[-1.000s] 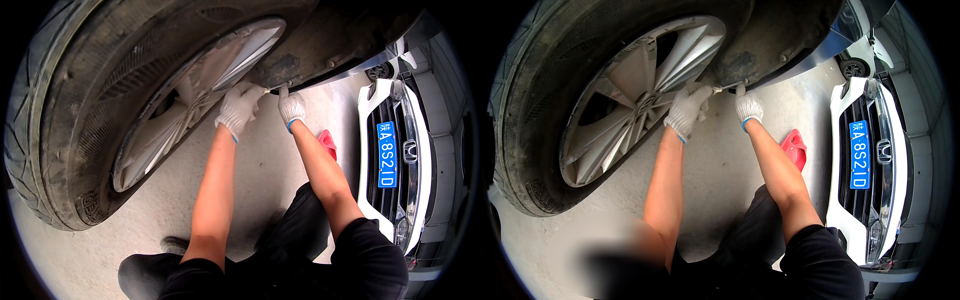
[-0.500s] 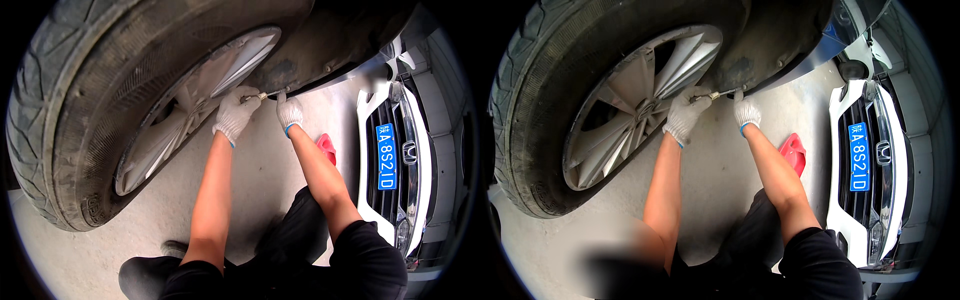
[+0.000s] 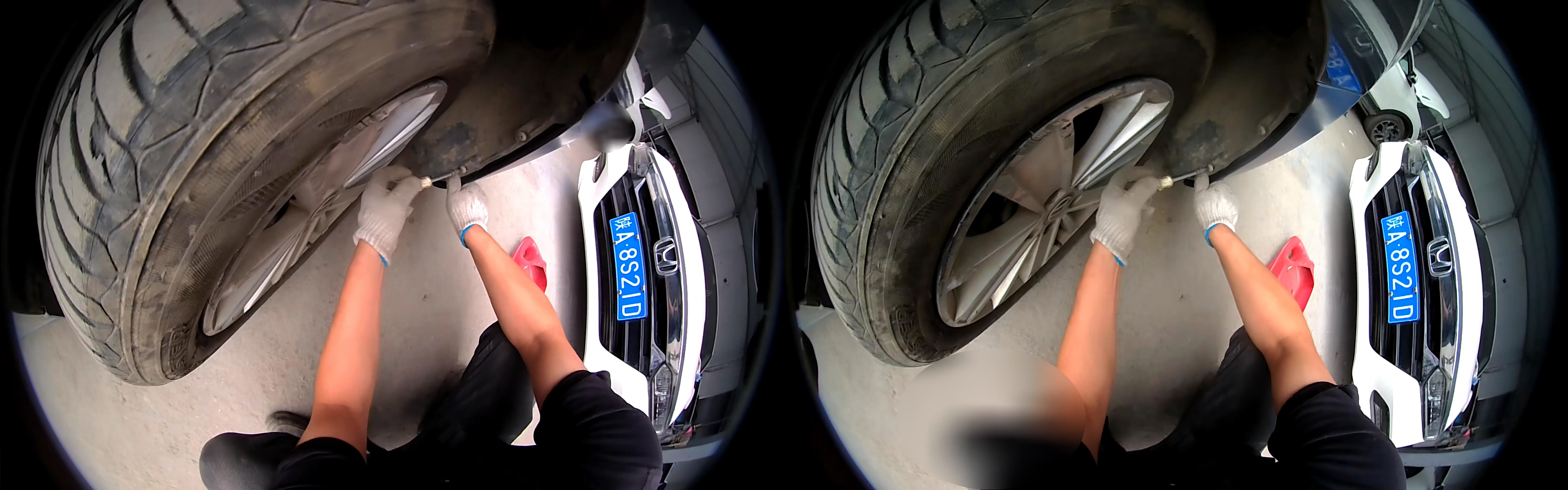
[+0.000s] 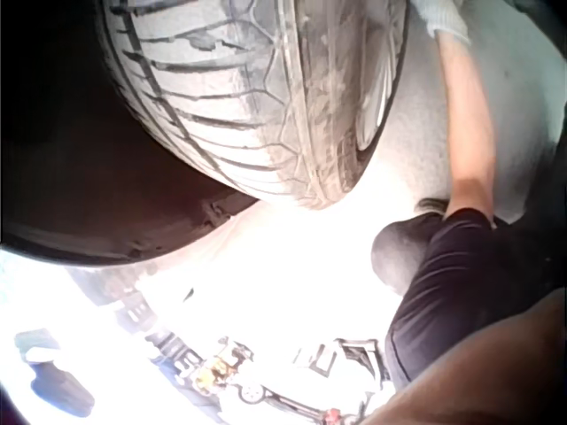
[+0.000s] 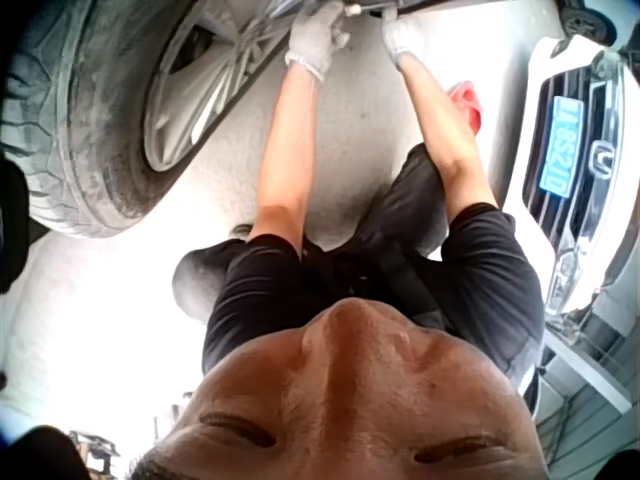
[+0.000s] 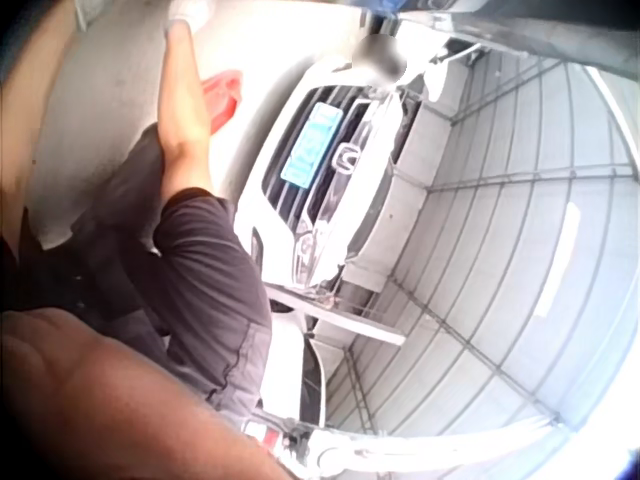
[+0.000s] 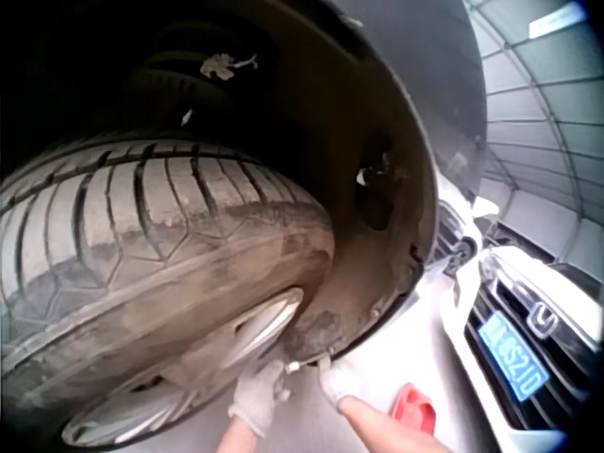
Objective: The person uses a screwdriver to remove screws from the front bumper and the wheel arch area of a car. They work on the front bumper first, then move to the wheel arch, removing multiple screws from the plastic liner.
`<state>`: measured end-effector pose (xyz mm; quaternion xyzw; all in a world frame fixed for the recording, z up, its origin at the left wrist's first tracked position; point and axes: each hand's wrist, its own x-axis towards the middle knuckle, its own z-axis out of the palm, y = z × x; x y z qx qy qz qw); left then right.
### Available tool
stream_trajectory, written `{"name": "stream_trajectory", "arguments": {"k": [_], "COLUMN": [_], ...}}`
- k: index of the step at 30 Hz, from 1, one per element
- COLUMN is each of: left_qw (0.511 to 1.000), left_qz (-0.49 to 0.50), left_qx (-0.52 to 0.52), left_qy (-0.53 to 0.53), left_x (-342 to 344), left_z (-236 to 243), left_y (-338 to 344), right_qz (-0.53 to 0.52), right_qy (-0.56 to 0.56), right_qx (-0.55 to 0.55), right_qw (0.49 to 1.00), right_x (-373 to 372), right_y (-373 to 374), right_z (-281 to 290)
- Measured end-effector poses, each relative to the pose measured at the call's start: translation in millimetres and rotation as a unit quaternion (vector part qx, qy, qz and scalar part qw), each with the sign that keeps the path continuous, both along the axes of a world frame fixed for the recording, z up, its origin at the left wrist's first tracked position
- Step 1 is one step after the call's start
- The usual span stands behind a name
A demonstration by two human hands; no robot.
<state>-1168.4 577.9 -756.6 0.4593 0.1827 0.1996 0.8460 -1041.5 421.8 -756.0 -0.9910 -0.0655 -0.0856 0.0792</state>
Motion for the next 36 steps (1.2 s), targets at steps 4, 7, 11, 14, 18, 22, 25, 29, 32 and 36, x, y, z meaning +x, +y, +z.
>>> {"name": "stream_trajectory", "arguments": {"k": [4,7,11,14,18,22,25,29,32,36], "left_qw": [0.955,0.961,0.971,0.926,0.974,0.963,0.975,0.816,0.960,0.947], "left_qz": [-0.164,-0.223,-0.042,0.032,-0.135,-0.236,-0.116,0.070,-0.100,-0.265], "left_qx": [-0.235,-0.165,0.219,0.352,-0.128,-0.124,0.191,0.570,0.260,-0.164], "left_qy": [0.075,0.020,-0.086,-0.134,0.130,0.047,-0.003,-0.069,0.023,0.079], "left_x": [-11.0,-9.3,0.9,3.6,-10.8,-10.0,-2.5,3.2,-9.7,-4.7], "left_z": [10.2,3.7,-25.0,-31.9,12.0,-1.8,-8.5,-26.6,-1.0,-17.4], "left_y": [12.3,24.5,23.2,20.3,20.1,29.4,22.1,27.2,24.0,27.9], "right_qz": [-0.011,0.002,0.004,-0.002,-0.009,0.003,-0.002,0.008,0.001,0.007], "right_qy": [0.017,0.011,0.011,0.015,0.019,0.034,0.026,0.015,0.018,0.020], "right_qx": [-0.004,0.008,0.024,0.022,0.013,0.010,0.013,0.006,0.011,0.016], "right_qw": [1.000,1.000,1.000,1.000,1.000,0.999,1.000,1.000,1.000,1.000], "right_x": [-1.9,-4.7,-10.1,-5.1,-4.7,-4.9,-0.4,-6.2,-5.2,-5.4], "right_y": [3.8,3.6,12.6,9.4,2.5,9.8,2.3,8.4,5.6,6.8], "right_z": [6.5,6.6,11.9,7.9,7.9,14.3,4.5,9.7,10.9,9.9]}}
